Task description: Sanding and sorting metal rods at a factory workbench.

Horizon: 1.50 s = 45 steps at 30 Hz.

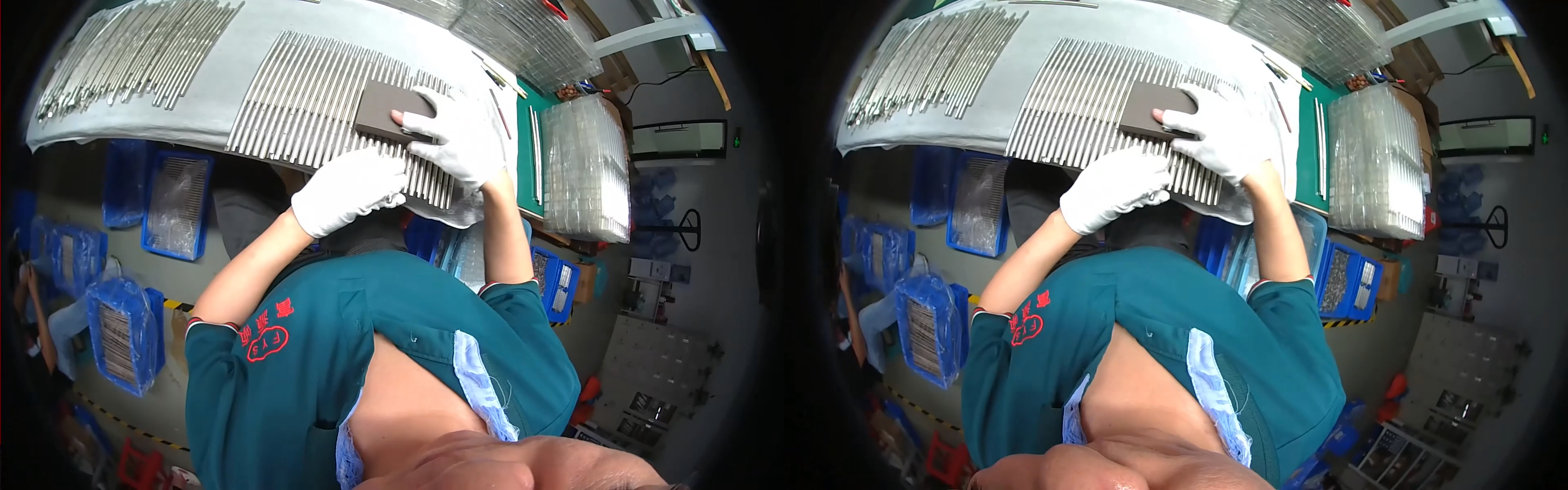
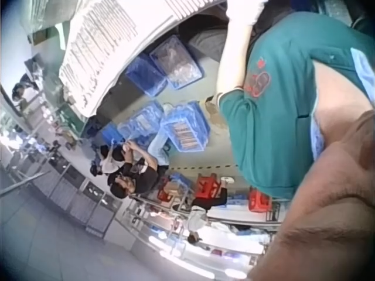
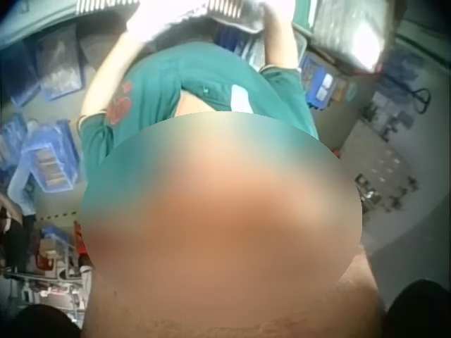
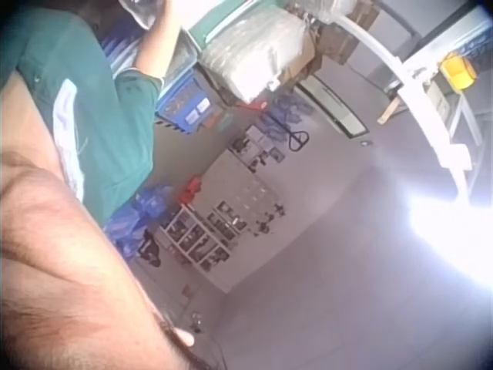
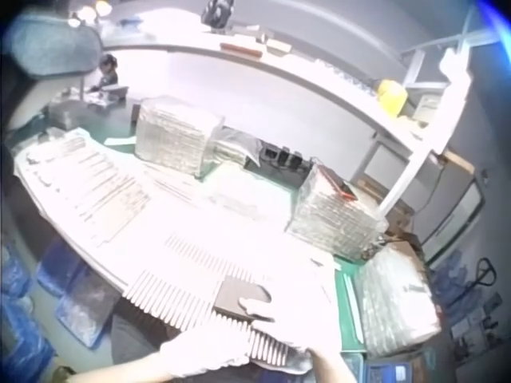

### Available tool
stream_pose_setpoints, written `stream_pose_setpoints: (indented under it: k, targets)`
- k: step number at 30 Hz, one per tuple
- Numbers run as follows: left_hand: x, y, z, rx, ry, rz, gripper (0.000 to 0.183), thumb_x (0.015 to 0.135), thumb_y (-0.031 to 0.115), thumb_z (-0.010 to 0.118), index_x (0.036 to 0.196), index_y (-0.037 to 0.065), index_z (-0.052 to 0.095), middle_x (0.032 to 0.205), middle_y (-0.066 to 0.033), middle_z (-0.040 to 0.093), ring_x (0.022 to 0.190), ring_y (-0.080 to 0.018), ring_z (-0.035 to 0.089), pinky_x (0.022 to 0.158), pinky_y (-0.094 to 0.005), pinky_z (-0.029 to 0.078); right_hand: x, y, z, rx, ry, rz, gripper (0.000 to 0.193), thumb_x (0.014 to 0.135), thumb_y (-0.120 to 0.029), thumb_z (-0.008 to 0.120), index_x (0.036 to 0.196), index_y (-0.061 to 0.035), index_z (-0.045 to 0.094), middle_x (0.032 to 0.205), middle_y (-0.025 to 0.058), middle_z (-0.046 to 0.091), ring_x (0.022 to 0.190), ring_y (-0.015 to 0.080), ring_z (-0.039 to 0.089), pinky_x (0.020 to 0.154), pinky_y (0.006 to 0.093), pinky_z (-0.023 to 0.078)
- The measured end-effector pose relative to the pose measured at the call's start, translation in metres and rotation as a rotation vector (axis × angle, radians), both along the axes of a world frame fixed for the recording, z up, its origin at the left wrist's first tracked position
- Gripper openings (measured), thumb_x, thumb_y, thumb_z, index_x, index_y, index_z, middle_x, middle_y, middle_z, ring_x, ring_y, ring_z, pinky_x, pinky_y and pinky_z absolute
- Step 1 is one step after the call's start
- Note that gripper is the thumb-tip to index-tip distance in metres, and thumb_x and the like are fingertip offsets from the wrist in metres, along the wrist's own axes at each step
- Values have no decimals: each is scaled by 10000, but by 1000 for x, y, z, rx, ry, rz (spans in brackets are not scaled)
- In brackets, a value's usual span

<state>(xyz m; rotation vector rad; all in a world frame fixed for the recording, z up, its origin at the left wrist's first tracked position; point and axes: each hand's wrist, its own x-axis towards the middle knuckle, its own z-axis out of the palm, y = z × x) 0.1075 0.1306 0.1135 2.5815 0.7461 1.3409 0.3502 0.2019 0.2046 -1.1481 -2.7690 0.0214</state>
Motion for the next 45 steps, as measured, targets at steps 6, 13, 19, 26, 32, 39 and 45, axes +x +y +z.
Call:
stream_pose_setpoints:
  k: [6,13,19,26,32,39,45]
  targets:
    - [-1,-1,2,-55,-51,-26,392,778,175,826,1142,136,685,1100,-105,711,927,-319,675,787,-411,558,11,-1,-3,-139,48,-208,483,818,-338,747,1298,-296,718,1450,182,525,1300,366,492,1136,463,377]
    - [-1,-1,3,-49,-55,-47,423,776,156,819,1172,127,674,1090,-107,703,889,-311,665,754,-409,548,21,-9,0,-48,50,-149,503,774,-305,778,1273,-263,732,1407,165,562,1276,382,501,1099,482,410]
    - [0,0,3,-74,3,-36,392,781,159,812,1144,122,670,1079,-101,696,876,-303,655,738,-403,544,18,-20,5,-129,54,-105,506,813,-383,755,1309,-299,708,1456,167,533,1309,402,488,1121,490,391]
    - [4,0,5,-9,-113,-2,328,794,157,801,1091,117,668,975,-83,656,829,-295,620,710,-402,525,10,-19,-1,-78,85,-81,482,820,-360,751,1297,-299,716,1441,119,549,1235,348,549,1074,435,438]
    - [-1,-3,6,-127,80,-16,375,787,170,814,1132,126,676,1074,-93,693,891,-302,655,758,-398,546,2,-25,-3,54,15,32,449,817,-373,757,1261,-306,736,1420,123,571,1236,351,559,1083,439,425]
    - [3,-3,-2,-13,-51,12,329,815,176,772,1126,121,680,1120,-79,691,968,-297,656,810,-405,548,90,1,5,-335,528,-423,563,874,-248,749,1414,-161,619,1542,219,439,1359,325,507,1097,381,431]
    - [2,-8,15,-145,169,112,372,781,144,732,1144,82,673,1198,-91,668,1101,-300,624,941,-416,514,78,41,-9,395,168,-369,682,796,-418,783,1383,-118,610,1494,262,468,1314,411,492,1109,506,396]
